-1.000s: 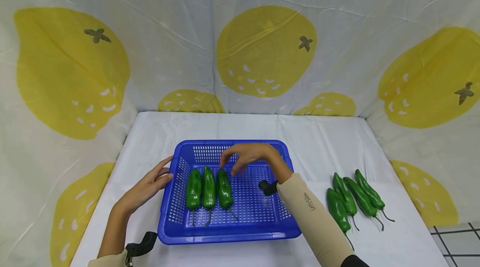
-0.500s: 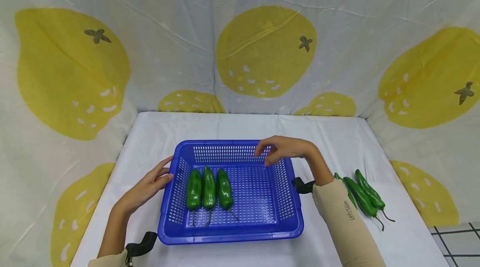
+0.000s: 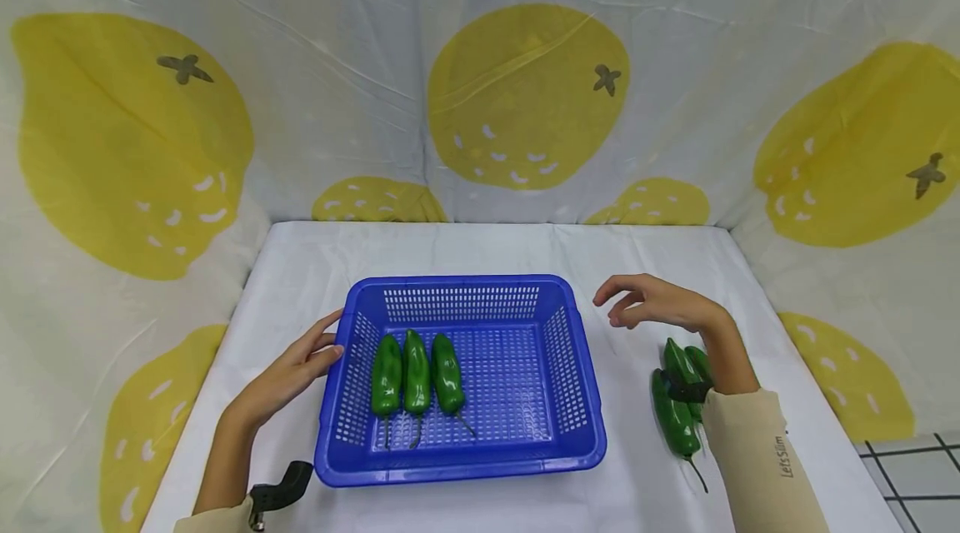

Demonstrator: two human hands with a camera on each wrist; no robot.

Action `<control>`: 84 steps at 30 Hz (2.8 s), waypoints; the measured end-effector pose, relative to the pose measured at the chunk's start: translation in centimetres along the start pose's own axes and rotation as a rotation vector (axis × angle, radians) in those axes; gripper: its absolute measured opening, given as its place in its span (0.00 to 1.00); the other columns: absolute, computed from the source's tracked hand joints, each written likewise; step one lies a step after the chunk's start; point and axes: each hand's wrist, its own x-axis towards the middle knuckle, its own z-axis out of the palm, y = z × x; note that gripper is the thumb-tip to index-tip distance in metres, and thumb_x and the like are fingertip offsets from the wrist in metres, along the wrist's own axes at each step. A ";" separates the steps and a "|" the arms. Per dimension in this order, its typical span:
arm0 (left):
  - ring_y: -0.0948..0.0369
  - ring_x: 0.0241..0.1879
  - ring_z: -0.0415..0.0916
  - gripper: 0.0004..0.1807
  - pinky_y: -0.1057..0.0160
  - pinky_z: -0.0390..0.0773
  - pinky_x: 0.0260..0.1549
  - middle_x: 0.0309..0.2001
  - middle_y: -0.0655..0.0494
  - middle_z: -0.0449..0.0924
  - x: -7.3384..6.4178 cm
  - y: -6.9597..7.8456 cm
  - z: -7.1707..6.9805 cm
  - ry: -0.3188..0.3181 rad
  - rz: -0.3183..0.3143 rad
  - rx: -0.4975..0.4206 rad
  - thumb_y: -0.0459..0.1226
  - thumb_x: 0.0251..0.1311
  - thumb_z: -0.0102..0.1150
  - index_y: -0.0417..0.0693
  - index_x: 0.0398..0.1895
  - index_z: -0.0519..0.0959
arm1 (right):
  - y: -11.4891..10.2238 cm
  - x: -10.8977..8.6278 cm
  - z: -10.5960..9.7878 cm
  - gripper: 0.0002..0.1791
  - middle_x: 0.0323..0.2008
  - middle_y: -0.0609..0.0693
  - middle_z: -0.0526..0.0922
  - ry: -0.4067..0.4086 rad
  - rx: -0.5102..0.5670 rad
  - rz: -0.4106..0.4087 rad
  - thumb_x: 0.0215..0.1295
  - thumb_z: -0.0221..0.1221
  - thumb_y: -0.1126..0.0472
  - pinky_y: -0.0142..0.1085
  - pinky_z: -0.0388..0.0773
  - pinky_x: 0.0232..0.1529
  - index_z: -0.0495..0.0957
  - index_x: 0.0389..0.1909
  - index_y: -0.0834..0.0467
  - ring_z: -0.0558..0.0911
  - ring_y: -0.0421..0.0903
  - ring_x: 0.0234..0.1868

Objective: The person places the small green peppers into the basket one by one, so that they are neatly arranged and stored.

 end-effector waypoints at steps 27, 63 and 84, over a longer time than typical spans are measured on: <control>0.44 0.54 0.69 0.33 0.38 0.63 0.53 0.60 0.37 0.63 -0.1 0.0 -0.1 -0.007 0.002 -0.009 0.44 0.68 0.43 0.57 0.72 0.43 | 7.3 -6.9 1.9 0.17 0.44 0.66 0.72 -0.084 0.020 0.141 0.57 0.57 0.69 0.41 0.77 0.33 0.70 0.48 0.67 0.75 0.50 0.32; 0.42 0.55 0.68 0.33 0.34 0.61 0.52 0.61 0.37 0.62 0.0 0.0 -0.1 -0.010 -0.003 0.007 0.45 0.68 0.43 0.58 0.72 0.43 | 8.6 -7.0 5.2 0.18 0.40 0.59 0.70 0.013 -0.124 0.239 0.47 0.66 0.66 0.42 0.76 0.21 0.73 0.41 0.57 0.75 0.46 0.23; 0.42 0.54 0.69 0.33 0.38 0.66 0.51 0.61 0.37 0.62 -0.2 0.0 0.0 -0.004 0.000 0.012 0.45 0.67 0.44 0.60 0.72 0.44 | 4.1 -4.8 2.0 0.17 0.41 0.59 0.69 0.040 -0.123 0.198 0.52 0.65 0.64 0.41 0.78 0.27 0.73 0.42 0.55 0.76 0.48 0.26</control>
